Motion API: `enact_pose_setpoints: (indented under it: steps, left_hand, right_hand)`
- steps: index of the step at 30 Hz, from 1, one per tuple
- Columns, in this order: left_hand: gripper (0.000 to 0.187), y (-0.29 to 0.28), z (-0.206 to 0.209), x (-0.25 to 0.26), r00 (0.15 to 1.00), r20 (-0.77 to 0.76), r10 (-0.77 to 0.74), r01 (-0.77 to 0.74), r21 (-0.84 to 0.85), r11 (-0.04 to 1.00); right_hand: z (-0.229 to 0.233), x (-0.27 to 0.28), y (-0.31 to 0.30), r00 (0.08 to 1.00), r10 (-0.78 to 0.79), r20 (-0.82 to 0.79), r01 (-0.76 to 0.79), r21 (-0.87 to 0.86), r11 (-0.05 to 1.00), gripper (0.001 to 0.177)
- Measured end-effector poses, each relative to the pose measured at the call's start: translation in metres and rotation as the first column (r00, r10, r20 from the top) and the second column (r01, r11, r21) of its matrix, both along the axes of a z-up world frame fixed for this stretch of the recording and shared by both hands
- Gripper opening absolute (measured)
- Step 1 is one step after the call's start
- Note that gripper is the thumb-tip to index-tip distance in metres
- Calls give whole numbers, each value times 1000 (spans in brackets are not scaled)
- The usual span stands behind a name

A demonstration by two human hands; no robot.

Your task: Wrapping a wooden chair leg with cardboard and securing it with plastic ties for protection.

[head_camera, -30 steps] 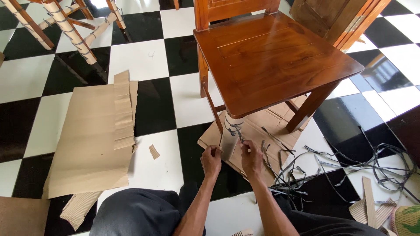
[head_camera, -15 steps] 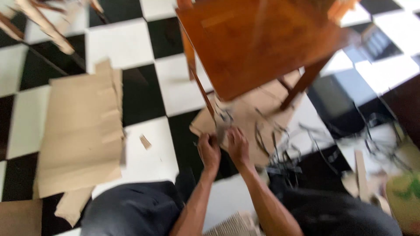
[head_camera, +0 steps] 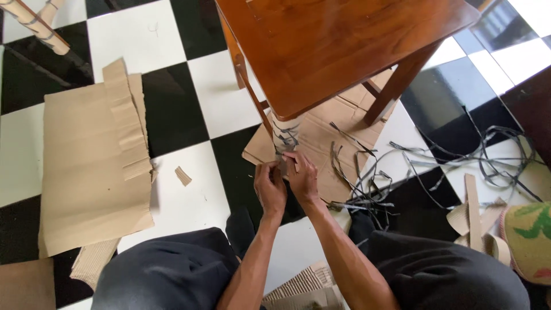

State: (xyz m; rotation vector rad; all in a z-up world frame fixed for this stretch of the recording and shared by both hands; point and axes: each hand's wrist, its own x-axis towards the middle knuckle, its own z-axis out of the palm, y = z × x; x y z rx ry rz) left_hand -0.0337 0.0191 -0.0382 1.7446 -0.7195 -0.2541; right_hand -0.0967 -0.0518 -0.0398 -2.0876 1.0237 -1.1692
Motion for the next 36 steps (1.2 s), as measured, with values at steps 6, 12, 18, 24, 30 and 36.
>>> enact_pose_setpoints:
  steps: [6,12,18,24,30,36]
  left_hand:
    - [11,2,32,-4,1000,1,-10,10,-42,999]
    - [8,-1,28,-4,1000,-20,-5,3,-106,994]
    - [11,0,36,-9,1000,-15,-17,15,-132,991]
    - [14,1,33,-8,1000,-21,-15,12,-131,991]
    - [17,3,52,7,998,-66,-22,17,-69,997]
    - [21,0,37,22,989,-43,-138,139,7,990]
  right_hand:
    - [7,3,-3,999,47,4,-47,-45,998,12]
    - [19,7,-3,998,60,20,-59,-41,997,16]
    - [22,1,1,987,156,50,-160,99,982,33]
    - [16,-3,1,976,216,17,-217,143,966,39]
    - [4,0,0,988,145,-57,-133,179,975,24]
    - [15,2,3,992,115,-51,-106,153,983,17]
